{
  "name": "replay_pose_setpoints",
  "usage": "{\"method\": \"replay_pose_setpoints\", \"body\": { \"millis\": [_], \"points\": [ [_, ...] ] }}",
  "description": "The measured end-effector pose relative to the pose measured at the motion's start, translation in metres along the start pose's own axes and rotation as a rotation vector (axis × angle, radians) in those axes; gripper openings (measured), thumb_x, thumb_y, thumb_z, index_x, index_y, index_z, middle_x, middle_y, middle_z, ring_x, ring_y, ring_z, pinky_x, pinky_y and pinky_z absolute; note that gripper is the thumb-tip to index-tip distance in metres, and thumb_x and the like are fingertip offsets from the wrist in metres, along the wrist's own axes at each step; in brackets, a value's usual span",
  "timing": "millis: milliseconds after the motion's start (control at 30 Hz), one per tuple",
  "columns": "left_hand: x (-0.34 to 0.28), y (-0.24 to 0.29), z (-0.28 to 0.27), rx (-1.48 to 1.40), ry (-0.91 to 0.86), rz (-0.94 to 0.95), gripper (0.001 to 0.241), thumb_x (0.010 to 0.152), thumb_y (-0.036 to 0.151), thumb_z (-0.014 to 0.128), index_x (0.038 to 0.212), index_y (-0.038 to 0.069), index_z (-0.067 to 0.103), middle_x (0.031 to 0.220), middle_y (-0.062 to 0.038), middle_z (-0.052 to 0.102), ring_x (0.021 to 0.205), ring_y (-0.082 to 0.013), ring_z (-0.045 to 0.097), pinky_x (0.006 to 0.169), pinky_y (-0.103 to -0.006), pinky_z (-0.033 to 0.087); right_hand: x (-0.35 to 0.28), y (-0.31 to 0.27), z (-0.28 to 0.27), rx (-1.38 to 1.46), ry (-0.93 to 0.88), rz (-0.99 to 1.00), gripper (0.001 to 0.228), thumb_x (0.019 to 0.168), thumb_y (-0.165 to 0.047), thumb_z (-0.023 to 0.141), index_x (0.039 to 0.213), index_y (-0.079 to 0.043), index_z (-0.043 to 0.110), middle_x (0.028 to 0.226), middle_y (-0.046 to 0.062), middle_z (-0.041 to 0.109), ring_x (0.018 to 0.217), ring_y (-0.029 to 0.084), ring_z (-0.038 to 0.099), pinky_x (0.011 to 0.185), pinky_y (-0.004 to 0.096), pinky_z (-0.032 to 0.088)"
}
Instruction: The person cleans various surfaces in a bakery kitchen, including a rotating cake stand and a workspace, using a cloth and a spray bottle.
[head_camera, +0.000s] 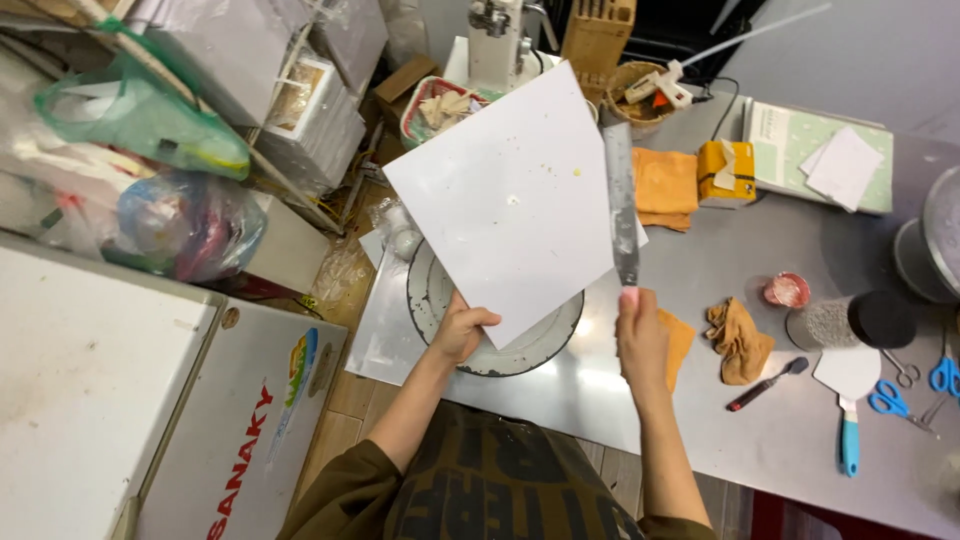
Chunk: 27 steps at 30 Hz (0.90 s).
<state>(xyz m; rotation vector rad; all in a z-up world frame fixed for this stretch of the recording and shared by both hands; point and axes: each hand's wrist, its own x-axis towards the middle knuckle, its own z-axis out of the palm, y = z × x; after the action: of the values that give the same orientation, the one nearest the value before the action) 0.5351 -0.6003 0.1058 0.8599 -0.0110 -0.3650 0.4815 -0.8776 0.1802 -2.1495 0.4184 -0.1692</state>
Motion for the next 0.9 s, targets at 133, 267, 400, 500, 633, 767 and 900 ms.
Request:
{"method": "replay_pose_setpoints", "body": {
  "millis": [133,267,400,500,633,767,900],
  "points": [
    [-0.019,0.011,-0.010,0.031,0.087,0.005,0.091,0.071,-0.012,0.056,0.155,0.005,0.026,0.134,-0.013,0.051,0.125,-0.0269,0.051,0.106,-0.0390,0.044,-0.007,-0.025,0.054,-0.159,-0.173,-0.203,0.037,0.107,-0.044,0.042,0.116,-0.010,0.054,0.071,0.024,0.066,0.067,0.048,0.064,0.057,0.056,0.046],
    [-0.050,0.037,-0.034,-0.042,0.228,0.209,0.090,0.070,-0.013,0.055,0.154,0.005,0.028,0.136,-0.014,0.052,0.127,-0.0278,0.053,0.107,-0.0393,0.046,-0.056,-0.056,0.104,-0.195,-0.470,-0.301,0.035,0.105,-0.044,0.043,0.119,-0.014,0.053,0.070,0.024,0.067,0.068,0.047,0.067,0.060,0.056,0.049],
    [-0.081,0.054,-0.059,-0.048,0.289,0.315,0.091,0.070,-0.013,0.055,0.155,0.005,0.027,0.134,-0.014,0.052,0.125,-0.0284,0.052,0.106,-0.0403,0.045,-0.064,-0.077,0.128,-0.094,-0.549,-0.475,0.037,0.103,-0.044,0.046,0.118,-0.011,0.056,0.066,0.023,0.065,0.062,0.046,0.065,0.055,0.055,0.048],
    [-0.106,0.065,-0.079,0.003,0.332,0.352,0.089,0.071,-0.011,0.056,0.155,0.002,0.028,0.136,-0.014,0.052,0.127,-0.0272,0.051,0.109,-0.0400,0.043,-0.026,-0.099,0.130,-0.041,-0.445,-0.398,0.038,0.103,-0.044,0.047,0.118,-0.011,0.058,0.061,0.018,0.063,0.052,0.039,0.064,0.048,0.050,0.048],
    [-0.132,0.085,-0.099,0.022,0.349,0.385,0.091,0.071,-0.008,0.057,0.156,-0.001,0.027,0.136,-0.016,0.052,0.127,-0.0280,0.051,0.111,-0.0409,0.042,0.014,-0.146,0.138,-0.221,-0.180,-0.570,0.035,0.109,-0.042,0.049,0.102,-0.010,0.061,0.058,0.012,0.061,0.050,0.033,0.062,0.049,0.047,0.046],
    [-0.150,0.116,-0.116,0.031,0.382,0.389,0.095,0.070,-0.008,0.057,0.159,0.002,0.024,0.138,-0.014,0.050,0.127,-0.0260,0.050,0.109,-0.0389,0.041,-0.003,-0.182,0.183,-0.305,-0.082,-0.815,0.031,0.109,-0.039,0.055,0.095,-0.011,0.061,0.063,0.012,0.063,0.053,0.036,0.061,0.049,0.048,0.046],
    [-0.159,0.144,-0.148,0.043,0.426,0.328,0.097,0.071,-0.007,0.058,0.159,0.007,0.019,0.136,-0.012,0.050,0.124,-0.0256,0.050,0.107,-0.0397,0.043,-0.058,-0.207,0.239,-0.351,-0.271,-0.891,0.030,0.105,-0.039,0.055,0.093,-0.013,0.061,0.060,0.011,0.063,0.046,0.032,0.060,0.043,0.044,0.044]
  ]
}}
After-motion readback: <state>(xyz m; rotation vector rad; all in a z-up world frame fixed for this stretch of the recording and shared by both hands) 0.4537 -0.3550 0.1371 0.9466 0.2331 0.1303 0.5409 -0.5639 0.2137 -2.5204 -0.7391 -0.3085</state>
